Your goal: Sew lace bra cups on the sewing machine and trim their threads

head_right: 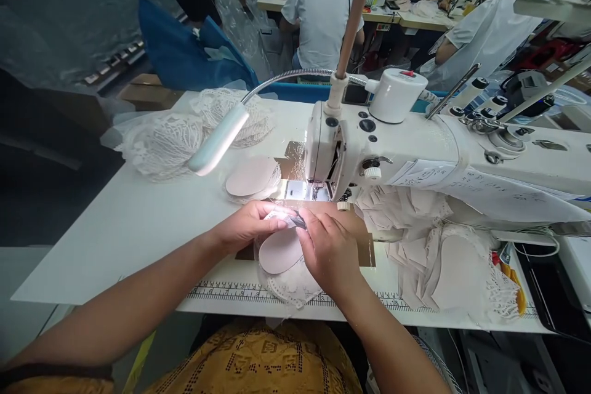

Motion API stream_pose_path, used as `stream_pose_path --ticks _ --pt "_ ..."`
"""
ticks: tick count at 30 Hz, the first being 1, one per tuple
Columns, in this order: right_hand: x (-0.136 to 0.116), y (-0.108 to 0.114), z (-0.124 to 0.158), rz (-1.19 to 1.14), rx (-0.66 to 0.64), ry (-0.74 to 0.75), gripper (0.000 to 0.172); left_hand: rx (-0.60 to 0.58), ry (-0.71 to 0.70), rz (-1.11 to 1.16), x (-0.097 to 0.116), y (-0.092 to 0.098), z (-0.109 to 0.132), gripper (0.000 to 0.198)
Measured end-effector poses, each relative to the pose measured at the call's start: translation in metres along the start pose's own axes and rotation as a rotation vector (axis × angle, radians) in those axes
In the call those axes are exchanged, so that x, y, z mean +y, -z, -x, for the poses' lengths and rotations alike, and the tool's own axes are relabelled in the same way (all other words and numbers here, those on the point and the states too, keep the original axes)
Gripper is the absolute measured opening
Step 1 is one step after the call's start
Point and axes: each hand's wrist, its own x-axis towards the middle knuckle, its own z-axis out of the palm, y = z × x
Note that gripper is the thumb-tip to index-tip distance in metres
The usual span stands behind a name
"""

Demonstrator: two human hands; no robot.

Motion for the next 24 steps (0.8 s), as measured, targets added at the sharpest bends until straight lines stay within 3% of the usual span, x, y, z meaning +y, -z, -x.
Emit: stream_pose_path --ticks 7,18,24 --pt "0.0002 -0.0021 0.0033 0.070 0.053 0.013 0.029 -0.009 0.063 0.009 -0.0009 0.0024 0.0019 0.040" --pt "-0.0026 -0.0068 0.0054 0.177 0.136 0.090 0.027 -0.025 0.043 0.024 0.0018 -0.0013 0.0037 0.032" --pt "0.0005 -0.0072 0.0079 0.180 0.094 0.050 0.027 -0.005 0.035 -0.020 0.0000 0.0014 0.0033 0.033"
